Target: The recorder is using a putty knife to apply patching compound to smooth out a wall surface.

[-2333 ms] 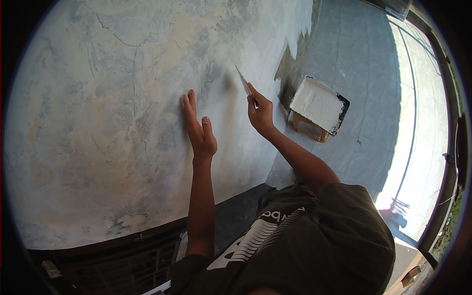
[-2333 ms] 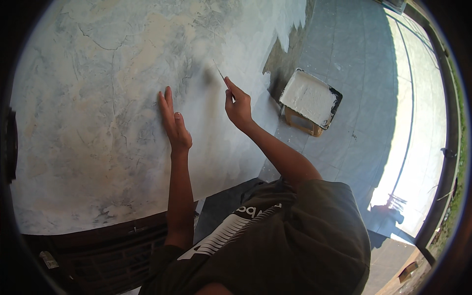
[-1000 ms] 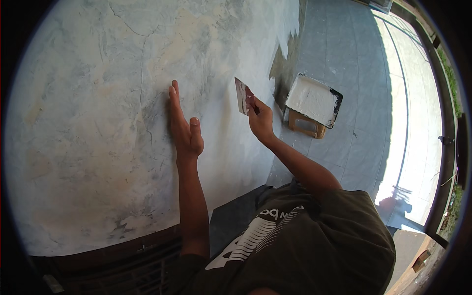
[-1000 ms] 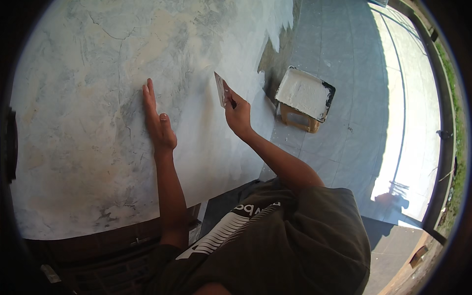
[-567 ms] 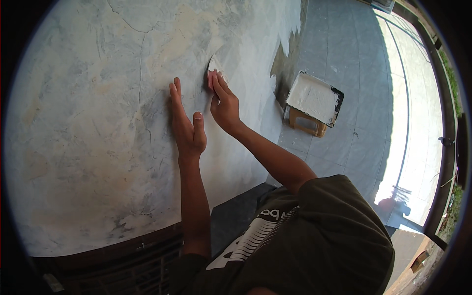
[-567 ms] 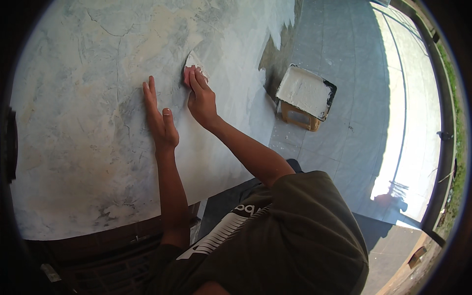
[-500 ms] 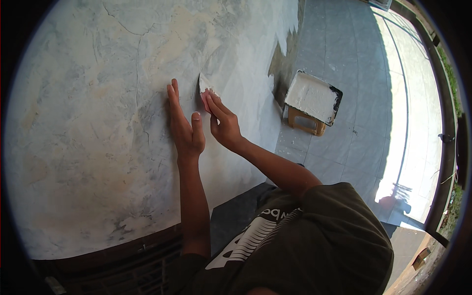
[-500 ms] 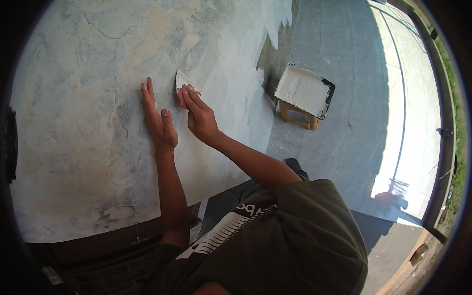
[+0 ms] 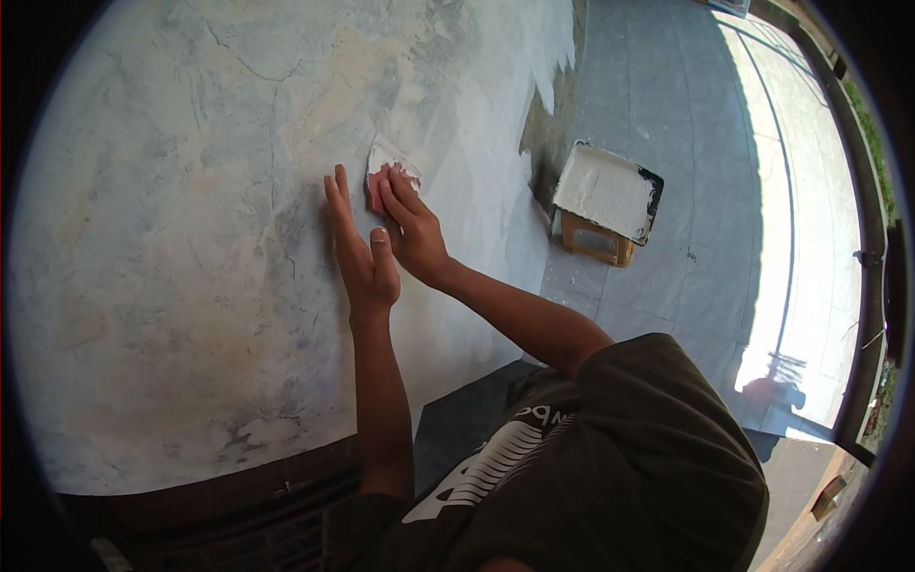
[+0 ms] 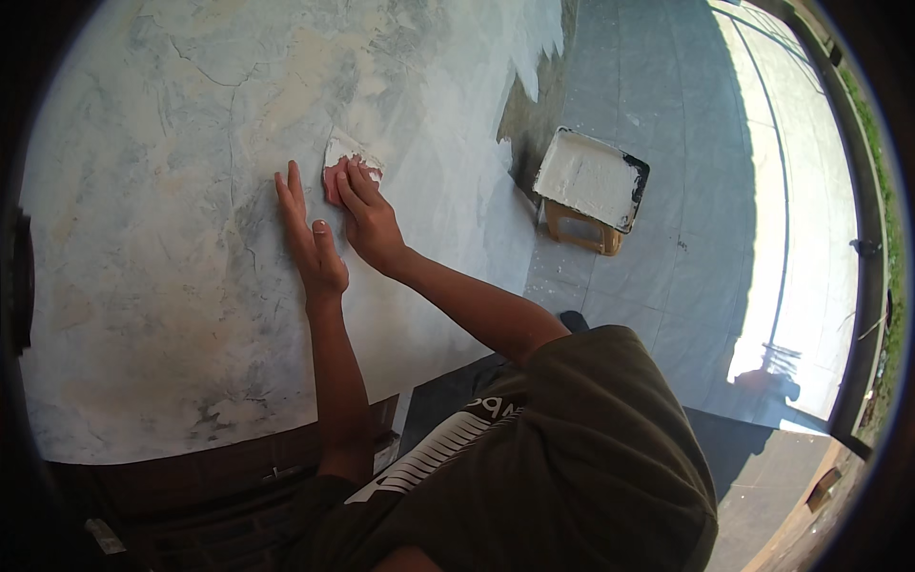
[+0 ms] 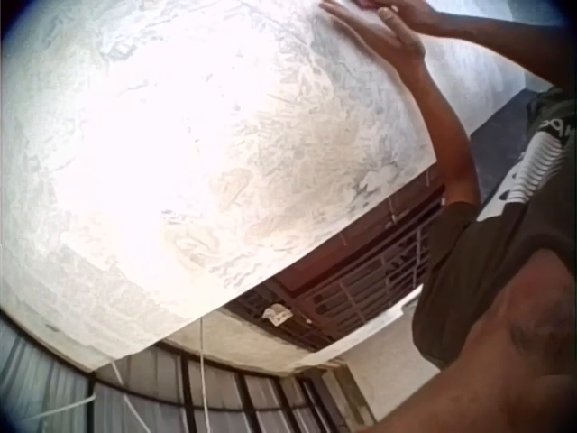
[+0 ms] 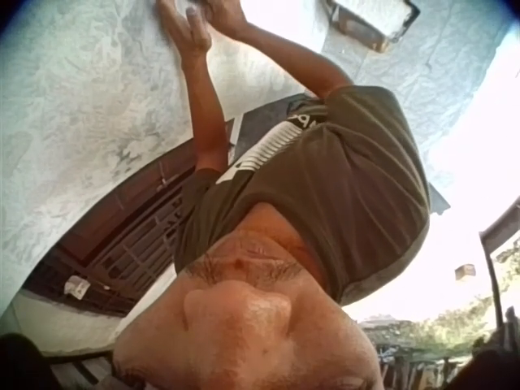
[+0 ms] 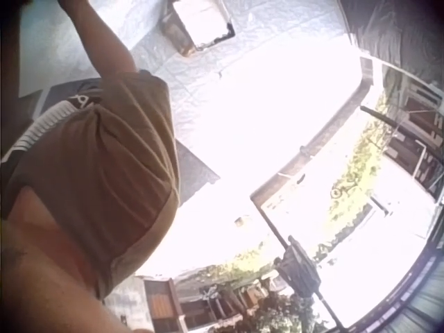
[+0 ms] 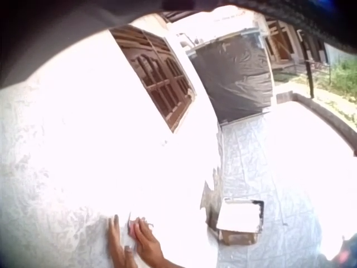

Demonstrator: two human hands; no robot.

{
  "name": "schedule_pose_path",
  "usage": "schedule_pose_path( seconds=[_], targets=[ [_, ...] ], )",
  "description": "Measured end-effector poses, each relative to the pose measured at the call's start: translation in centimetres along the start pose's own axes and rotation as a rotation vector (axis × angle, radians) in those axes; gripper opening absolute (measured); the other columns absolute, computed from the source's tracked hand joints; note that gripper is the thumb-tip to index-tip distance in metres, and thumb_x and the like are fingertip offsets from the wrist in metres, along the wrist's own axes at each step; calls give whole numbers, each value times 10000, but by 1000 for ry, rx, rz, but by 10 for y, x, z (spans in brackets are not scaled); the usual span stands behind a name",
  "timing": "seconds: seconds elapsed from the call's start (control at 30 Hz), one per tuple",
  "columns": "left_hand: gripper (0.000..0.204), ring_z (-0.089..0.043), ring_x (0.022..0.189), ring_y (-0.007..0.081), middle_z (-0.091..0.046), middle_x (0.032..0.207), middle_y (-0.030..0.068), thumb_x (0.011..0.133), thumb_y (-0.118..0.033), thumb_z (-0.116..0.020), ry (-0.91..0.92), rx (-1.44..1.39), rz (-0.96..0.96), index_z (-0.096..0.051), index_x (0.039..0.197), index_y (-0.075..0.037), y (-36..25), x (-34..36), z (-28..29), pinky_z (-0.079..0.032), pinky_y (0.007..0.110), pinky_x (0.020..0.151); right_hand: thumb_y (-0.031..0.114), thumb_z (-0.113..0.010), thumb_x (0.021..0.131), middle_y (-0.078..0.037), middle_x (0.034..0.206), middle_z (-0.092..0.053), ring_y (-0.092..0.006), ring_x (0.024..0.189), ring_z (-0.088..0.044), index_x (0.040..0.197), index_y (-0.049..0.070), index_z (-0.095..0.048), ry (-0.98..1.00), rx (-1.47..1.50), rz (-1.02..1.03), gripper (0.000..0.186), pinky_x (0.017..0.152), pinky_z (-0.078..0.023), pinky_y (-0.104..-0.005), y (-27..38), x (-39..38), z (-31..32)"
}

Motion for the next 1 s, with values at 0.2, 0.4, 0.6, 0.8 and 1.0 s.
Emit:
schedule_pose_path(
  seconds=[0.2,0.4,0.6,0.8,1.0],
  targets=[
    [812,-265,1466,396,-272,1580,245,1010,-528,-291,67,-55,22,-63,1550,35,-1,-14,-2,-150,488,1198,-152,-531,839,-196,1320,-607,-351,1216,-594,1366,36,-554,275,129,-202,560,991,-501,-352,-4,-85,60],
    [803,-272,1463,397,-280,1577,242,1003,-498,-337,82,-34,33,-69,1554,22,-2,-14,-4,-145,487,1203,-70,-520,901,-101,841,-659,-67,702,-453,1356,50,-582,36,63,-561,475,684,-462,-240,-61,-51,92],
    [799,-266,1467,396,-276,1578,244,1000,-455,-376,86,-43,34,-53,1555,21,-5,-18,-1,-151,475,1206,-63,-531,909,-102,879,-683,-71,720,-492,1358,48,-580,-113,97,-465,465,712,-479,-243,-68,16,81],
    [811,-277,1461,401,-280,1575,246,999,-484,-364,82,-39,36,-54,1555,18,-8,-16,-5,-149,484,1205,-111,-508,880,-160,1160,-702,-177,1029,-683,1325,32,-599,-156,21,-150,476,834,-516,-258,-54,71,55],
    [824,-289,1450,422,-290,1568,253,995,-518,-351,47,-72,15,-57,1556,10,-8,-16,-6,-165,493,1199,-202,-514,757,-194,1356,-573,-357,1282,-532,1323,25,-580,71,90,36,614,1054,-466,-411,-11,-22,32]
  ],
)
Point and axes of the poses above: each hand's wrist, its own x-axis towards the middle knuckle, its own z-axis out of the back of the hand, y = z × x, the point moved 8 cm from there along x, towards the middle knuckle
